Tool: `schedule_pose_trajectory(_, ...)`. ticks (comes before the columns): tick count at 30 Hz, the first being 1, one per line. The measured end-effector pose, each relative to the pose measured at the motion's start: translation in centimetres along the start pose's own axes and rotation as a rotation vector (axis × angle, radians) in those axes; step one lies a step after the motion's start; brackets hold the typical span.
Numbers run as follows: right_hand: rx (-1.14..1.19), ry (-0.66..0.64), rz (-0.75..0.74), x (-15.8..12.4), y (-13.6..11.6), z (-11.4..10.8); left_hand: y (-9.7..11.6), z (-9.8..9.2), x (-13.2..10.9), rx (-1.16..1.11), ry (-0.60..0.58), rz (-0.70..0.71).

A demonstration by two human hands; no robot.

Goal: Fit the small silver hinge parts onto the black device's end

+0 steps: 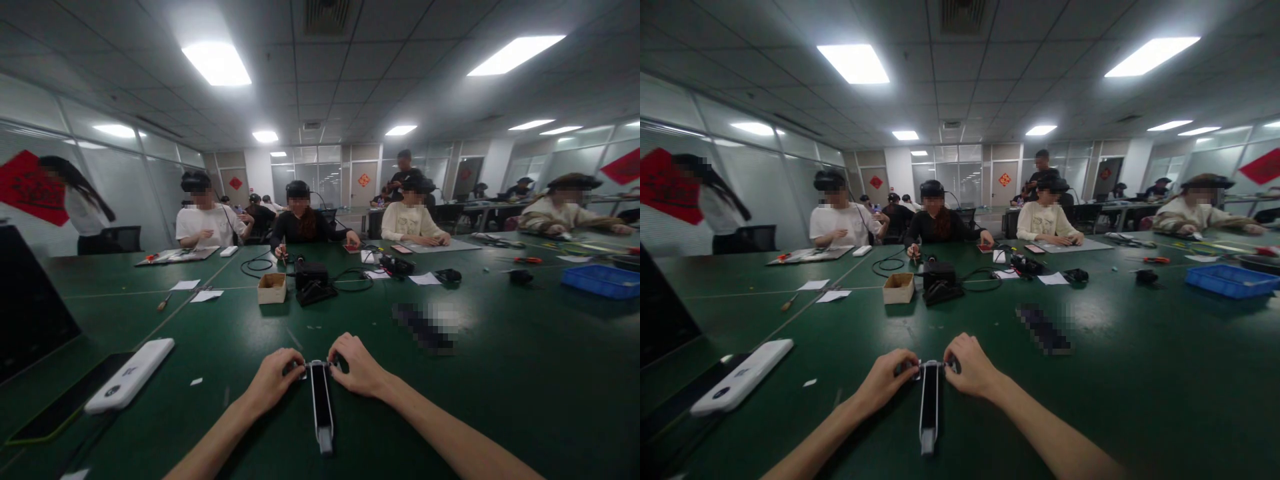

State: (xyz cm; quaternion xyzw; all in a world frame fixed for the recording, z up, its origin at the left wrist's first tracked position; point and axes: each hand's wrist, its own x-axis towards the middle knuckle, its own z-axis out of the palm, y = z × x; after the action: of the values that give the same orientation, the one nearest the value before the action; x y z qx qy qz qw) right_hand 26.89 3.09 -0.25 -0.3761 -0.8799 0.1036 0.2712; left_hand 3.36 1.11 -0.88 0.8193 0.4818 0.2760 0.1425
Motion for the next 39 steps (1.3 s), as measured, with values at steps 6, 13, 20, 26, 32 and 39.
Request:
schedule_pose_trajectory(6, -0.008, 0.001, 0.004, 0.01, -0.20, -0.22, -0.18, 0.24, -0.02, -0.001, 0.025, 0.025)
schedule_pose_trajectory(13, 0.017, -0.006, 0.000, -0.02, -0.15, -0.41, 0.44, -0.13, -0.03, -0.011, 0.027, 0.017)
schedule_pose_trajectory(20, 0.013, -0.017, 0.012, 0.01, -0.16, -0.40, 0.42, -0.20, 0.03, 0.001, 0.016, -0.016)
schedule_pose_trajectory(26, 0.012, -0.013, 0.031, 0.08, -0.23, -0.38, -0.15, 0.34, -0.01, 0.014, 0.040, 0.028)
schedule_pose_trajectory(32, 0.008, -0.043, 0.019, 0.04, -0.16, -0.64, -0.19, 0.31, -0.07, -0.009, 0.034, 0.047)
schedule_pose_trajectory(39, 0.014, -0.060, 0.021, -0.07, 0.00, -0.72, 0.19, -0.07, 0.09, 0.008, -0.003, 0.020)
